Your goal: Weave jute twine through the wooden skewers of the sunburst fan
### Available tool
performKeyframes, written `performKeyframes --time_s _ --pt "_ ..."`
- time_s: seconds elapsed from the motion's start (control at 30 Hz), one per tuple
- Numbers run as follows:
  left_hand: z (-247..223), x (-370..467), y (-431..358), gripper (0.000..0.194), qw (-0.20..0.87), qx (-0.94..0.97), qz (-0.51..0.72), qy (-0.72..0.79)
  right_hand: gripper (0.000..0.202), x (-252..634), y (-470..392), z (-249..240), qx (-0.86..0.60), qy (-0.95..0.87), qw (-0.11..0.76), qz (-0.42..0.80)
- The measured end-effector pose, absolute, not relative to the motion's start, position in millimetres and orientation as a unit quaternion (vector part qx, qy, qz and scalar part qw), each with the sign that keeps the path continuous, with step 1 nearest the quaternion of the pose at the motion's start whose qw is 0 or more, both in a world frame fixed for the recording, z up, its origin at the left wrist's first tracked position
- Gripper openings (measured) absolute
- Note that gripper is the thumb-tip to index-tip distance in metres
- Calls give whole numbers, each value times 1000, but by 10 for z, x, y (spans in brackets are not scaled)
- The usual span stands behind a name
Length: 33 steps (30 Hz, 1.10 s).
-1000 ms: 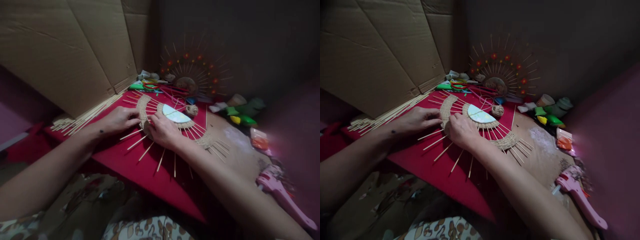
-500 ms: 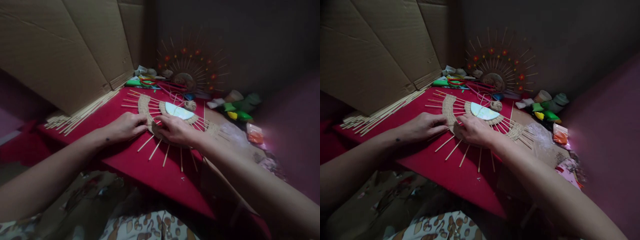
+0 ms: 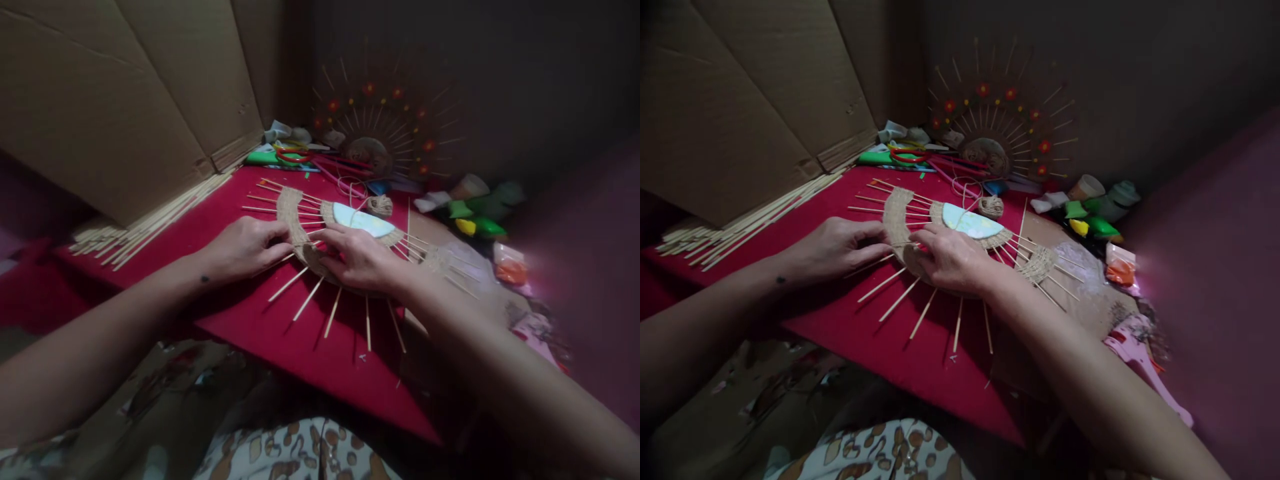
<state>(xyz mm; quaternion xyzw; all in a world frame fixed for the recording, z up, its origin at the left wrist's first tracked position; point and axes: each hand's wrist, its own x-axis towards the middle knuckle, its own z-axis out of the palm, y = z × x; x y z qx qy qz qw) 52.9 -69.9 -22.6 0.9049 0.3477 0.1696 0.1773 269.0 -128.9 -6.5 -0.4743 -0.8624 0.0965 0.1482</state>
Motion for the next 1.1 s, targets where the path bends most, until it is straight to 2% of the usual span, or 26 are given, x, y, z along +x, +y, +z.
performKeyframes --time_s 0.27,0.43,0.73,0.9,1.1 --pt "-296 485 -629 26 194 908 181 323 36 2695 -1228 -19 -461 -876 105 98" --pt "-315 528 -662 27 213 921 145 292 35 2801 -1211 32 -457 -878 103 99" --pt "-331 580 -721 31 201 933 129 270 32 2901 -1295 -63 -446 -874 133 137" --pt "-366 570 -710 30 195 934 137 268 31 2885 -1322 -111 -449 -876 136 112" --pt "-357 559 -694 34 187 928 131 294 24 3008 -1301 135 -464 -857 152 164"
